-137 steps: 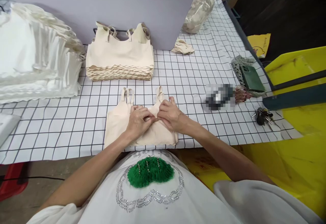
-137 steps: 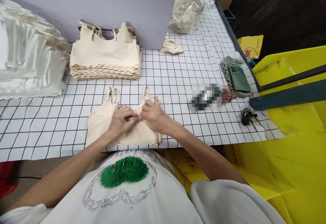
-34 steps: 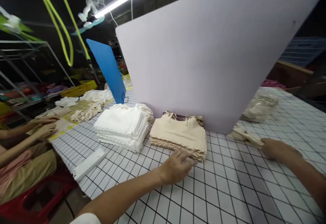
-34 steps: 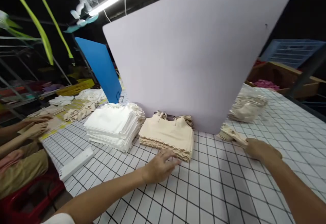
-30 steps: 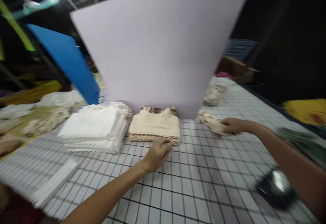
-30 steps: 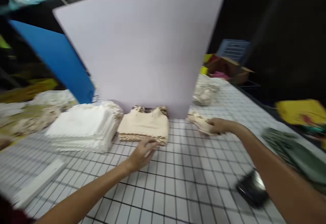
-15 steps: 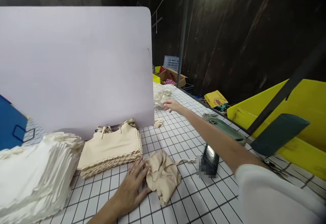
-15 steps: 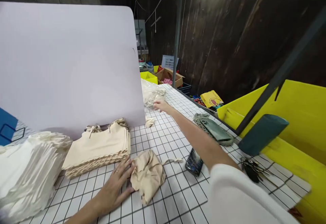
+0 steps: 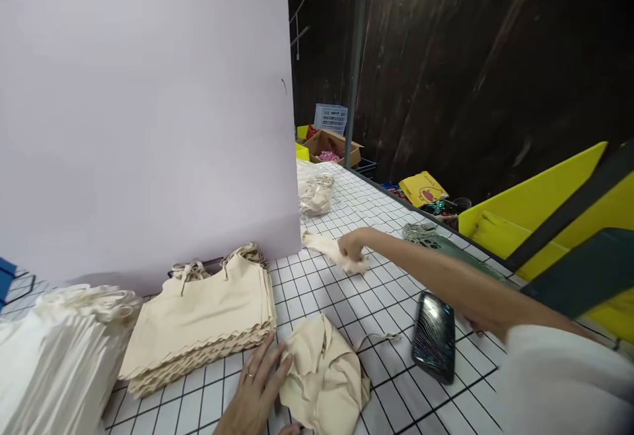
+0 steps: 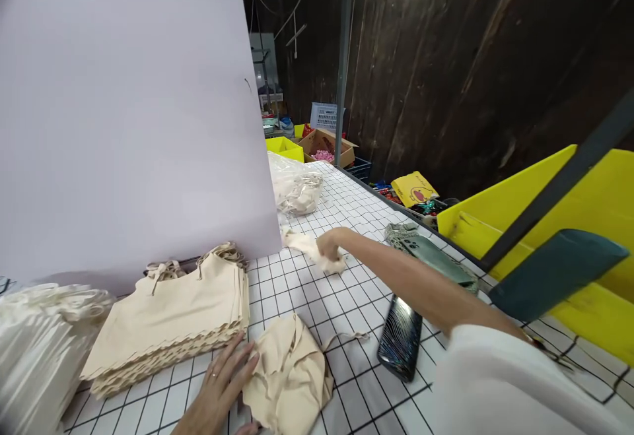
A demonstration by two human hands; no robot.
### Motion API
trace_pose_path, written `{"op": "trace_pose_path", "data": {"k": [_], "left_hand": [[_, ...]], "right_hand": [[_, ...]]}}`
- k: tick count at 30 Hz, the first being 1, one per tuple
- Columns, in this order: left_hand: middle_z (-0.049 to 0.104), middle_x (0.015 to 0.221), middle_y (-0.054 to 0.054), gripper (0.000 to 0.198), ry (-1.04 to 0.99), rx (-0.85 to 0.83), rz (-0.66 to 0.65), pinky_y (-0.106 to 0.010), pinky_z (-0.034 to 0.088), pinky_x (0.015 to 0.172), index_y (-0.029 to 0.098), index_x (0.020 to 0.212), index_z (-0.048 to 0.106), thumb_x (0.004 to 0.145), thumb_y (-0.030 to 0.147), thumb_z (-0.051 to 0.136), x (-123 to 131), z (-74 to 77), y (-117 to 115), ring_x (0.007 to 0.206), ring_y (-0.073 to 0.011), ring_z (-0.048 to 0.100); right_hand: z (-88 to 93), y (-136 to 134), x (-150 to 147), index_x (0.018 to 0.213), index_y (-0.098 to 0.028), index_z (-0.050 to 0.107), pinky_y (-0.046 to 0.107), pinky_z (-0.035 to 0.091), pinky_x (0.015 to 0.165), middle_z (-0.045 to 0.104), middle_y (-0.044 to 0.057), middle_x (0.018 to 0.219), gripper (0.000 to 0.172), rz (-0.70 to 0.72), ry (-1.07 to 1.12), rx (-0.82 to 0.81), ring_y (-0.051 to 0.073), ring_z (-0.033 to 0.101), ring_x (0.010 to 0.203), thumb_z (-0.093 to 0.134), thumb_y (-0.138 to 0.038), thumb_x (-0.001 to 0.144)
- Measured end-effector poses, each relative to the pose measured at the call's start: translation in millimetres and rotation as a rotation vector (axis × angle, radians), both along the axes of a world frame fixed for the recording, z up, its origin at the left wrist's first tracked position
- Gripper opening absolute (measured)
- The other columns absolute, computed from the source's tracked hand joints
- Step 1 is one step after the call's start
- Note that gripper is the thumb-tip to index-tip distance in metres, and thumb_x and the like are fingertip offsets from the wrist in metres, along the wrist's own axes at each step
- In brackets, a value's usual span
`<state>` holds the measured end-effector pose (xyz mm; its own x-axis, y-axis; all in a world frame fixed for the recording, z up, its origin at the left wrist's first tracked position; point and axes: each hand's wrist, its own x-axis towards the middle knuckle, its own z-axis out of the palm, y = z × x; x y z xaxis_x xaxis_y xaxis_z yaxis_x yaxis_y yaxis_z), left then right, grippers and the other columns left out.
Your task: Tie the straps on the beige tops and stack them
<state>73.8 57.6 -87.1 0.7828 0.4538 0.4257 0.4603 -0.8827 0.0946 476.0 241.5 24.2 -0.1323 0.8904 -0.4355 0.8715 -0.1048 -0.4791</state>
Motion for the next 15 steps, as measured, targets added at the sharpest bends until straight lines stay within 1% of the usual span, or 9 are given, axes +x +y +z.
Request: {"op": "trace_pose_path", "data": {"k": [2, 3, 4, 5, 7, 9, 10, 12, 15], "left_hand": [[0.050, 0.152, -0.020, 0.081, -0.014, 0.018, -0.029, -0.055, 0.043, 0.112, 0.020, 0.162, 0.024, 0.096, 0.058, 0.053, 1, -1.2, 2, 0.150, -0.0402, 0.031], [0.050, 0.152, -0.020, 0.080, -0.022, 0.033, -0.047, -0.055, 0.044, 0.111, 0.019, 0.161, 0.025, 0.096, 0.057, 0.052, 1, -1.2, 2, 0.150, -0.0403, 0.031], [0.050, 0.151, -0.020, 0.079, -0.029, 0.044, -0.060, -0.054, 0.044, 0.110, 0.018, 0.161, 0.027, 0.096, 0.056, 0.053, 1, -0.8, 2, 0.149, -0.0405, 0.032], [0.051, 0.150, -0.021, 0.079, -0.035, 0.049, -0.073, -0.054, 0.045, 0.109, 0.017, 0.160, 0.028, 0.095, 0.054, 0.054, 1, -0.2, 2, 0.148, -0.0406, 0.033], [0.055, 0.143, -0.021, 0.078, -0.050, 0.020, -0.080, -0.053, 0.046, 0.108, 0.017, 0.160, 0.029, 0.095, 0.052, 0.054, 0, 1.1, 0, 0.143, -0.0396, 0.039], [0.058, 0.134, -0.020, 0.075, -0.069, -0.042, -0.050, -0.053, 0.047, 0.105, 0.019, 0.159, 0.031, 0.095, 0.051, 0.055, -1, 0.9, -2, 0.133, -0.0373, 0.047], [0.059, 0.128, -0.019, 0.074, -0.082, -0.062, -0.039, -0.052, 0.048, 0.102, 0.019, 0.158, 0.032, 0.095, 0.051, 0.054, -1, -0.1, -3, 0.127, -0.0361, 0.051], [0.059, 0.121, -0.018, 0.073, -0.101, -0.068, -0.031, -0.052, 0.050, 0.097, 0.019, 0.158, 0.033, 0.095, 0.052, 0.054, 0, -4.1, -3, 0.117, -0.0345, 0.054], [0.059, 0.114, -0.017, 0.076, -0.111, -0.031, -0.049, -0.050, 0.050, 0.092, 0.017, 0.157, 0.033, 0.095, 0.054, 0.054, 2, -11.4, -2, 0.108, -0.0327, 0.056]], "right_hand": [[8.8, -6, 9, 0.068, -0.015, 0.069, 0.037, 0.059, 0.069, 0.068, 0.002, 0.067, 0.043, 0.016, 0.133, -0.040, 0.022, 0.067, 0.071, 0.095, -0.016, 0.034], [14.1, -4, 10, 0.069, -0.015, 0.070, 0.033, 0.058, 0.064, 0.069, 0.002, 0.067, 0.044, -0.004, 0.237, -0.019, 0.021, 0.067, 0.068, 0.096, -0.017, 0.034], [19.5, 1, 9, 0.073, -0.014, 0.071, 0.030, 0.056, 0.061, 0.070, 0.003, 0.069, 0.043, -0.042, 0.350, 0.029, 0.020, 0.066, 0.068, 0.096, -0.021, 0.040], [24.5, 10, 5, 0.077, -0.014, 0.071, 0.027, 0.054, 0.060, 0.071, 0.004, 0.071, 0.039, -0.093, 0.462, 0.094, 0.019, 0.066, 0.069, 0.095, -0.025, 0.049], [31.5, 34, -7, 0.088, -0.016, 0.070, 0.024, 0.051, 0.061, 0.072, 0.006, 0.079, 0.028, -0.188, 0.618, 0.225, 0.017, 0.067, 0.075, 0.085, -0.033, 0.071], [33.0, 60, -25, 0.096, -0.017, 0.068, 0.023, 0.050, 0.065, 0.073, 0.007, 0.086, 0.022, -0.230, 0.704, 0.294, 0.016, 0.068, 0.081, 0.070, -0.037, 0.087], [31.8, 71, -35, 0.099, -0.017, 0.067, 0.023, 0.051, 0.066, 0.073, 0.008, 0.088, 0.023, -0.239, 0.749, 0.305, 0.017, 0.068, 0.082, 0.066, -0.038, 0.090], [27.3, 89, -56, 0.101, -0.018, 0.066, 0.025, 0.052, 0.067, 0.074, 0.009, 0.088, 0.025, -0.230, 0.819, 0.297, 0.018, 0.069, 0.082, 0.062, -0.041, 0.093], [19.9, 104, -82, 0.103, -0.019, 0.067, 0.029, 0.055, 0.070, 0.073, 0.007, 0.084, 0.027, -0.196, 0.875, 0.271, 0.021, 0.069, 0.082, 0.062, -0.043, 0.092]]}}
